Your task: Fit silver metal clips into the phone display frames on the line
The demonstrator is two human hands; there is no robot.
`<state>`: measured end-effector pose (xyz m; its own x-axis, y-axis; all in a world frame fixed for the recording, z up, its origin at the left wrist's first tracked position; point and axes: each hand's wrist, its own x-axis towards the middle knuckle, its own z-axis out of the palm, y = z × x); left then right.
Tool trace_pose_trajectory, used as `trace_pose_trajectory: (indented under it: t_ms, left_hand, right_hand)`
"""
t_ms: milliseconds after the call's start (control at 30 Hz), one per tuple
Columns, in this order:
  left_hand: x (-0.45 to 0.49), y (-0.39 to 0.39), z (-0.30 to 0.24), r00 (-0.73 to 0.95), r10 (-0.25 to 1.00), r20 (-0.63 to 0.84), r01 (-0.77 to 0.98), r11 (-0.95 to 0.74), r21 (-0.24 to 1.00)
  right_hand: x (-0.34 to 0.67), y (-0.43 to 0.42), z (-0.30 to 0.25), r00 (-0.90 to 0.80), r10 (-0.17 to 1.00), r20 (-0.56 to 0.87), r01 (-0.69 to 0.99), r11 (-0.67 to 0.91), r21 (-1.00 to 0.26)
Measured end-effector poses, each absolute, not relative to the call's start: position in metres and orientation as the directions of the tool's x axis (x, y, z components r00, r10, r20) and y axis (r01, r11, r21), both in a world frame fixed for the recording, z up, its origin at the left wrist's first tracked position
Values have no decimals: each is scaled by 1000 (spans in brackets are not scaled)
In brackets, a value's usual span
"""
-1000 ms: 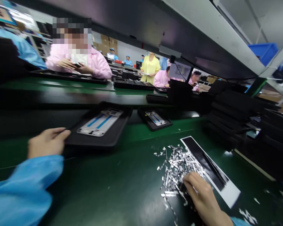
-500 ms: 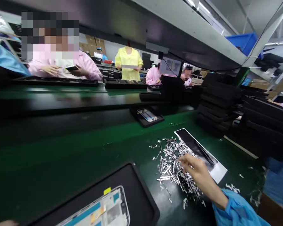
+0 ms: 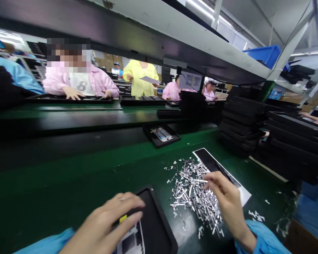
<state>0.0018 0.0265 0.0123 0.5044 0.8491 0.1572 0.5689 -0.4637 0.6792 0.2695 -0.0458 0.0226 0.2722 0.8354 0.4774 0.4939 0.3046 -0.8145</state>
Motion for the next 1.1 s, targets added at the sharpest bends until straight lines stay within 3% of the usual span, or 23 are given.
trace_pose_trajectory:
  t_ms: [100, 200, 467, 567, 667, 800, 900, 1000, 1100]
  left_hand:
    - [71, 16, 36, 671, 741, 10, 394, -368, 842]
    - [112, 14, 38, 713, 700, -34, 296, -257, 920]
    - [132, 17, 30, 534, 845, 29, 161, -134, 978]
    - [131, 17, 30, 493, 870, 36, 91, -93, 991]
    - [128, 16, 29, 494, 868, 51, 36, -79, 996]
    - [122, 14, 33, 549, 829, 107, -70, -82, 994]
    - [118, 12, 41, 565, 814, 134, -77, -110, 991]
    - [114, 11, 50, 529, 834, 157, 55, -219, 974]
    - [109, 9, 53, 518, 832, 202, 248, -372, 895]
  right_hand:
    - [260, -44, 20, 315, 855, 412, 361, 293, -885]
    - [256, -43, 13, 347, 860, 375, 247, 301, -921]
    - [247, -47, 11, 342, 883, 322, 82, 314, -946]
    - [245, -47, 16, 305, 934, 187, -169, 246, -955]
    - [245, -46, 21, 183, 982, 38, -471, 122, -874]
    - [246, -42, 24, 4, 1000, 22, -646, 20, -763]
    - [246, -43, 25, -22, 1000, 2, -615, -11, -789]
    - [246, -46, 29, 91, 996, -12, -391, 25, -920]
    - [247, -51, 32, 158, 983, 91, -171, 118, -978]
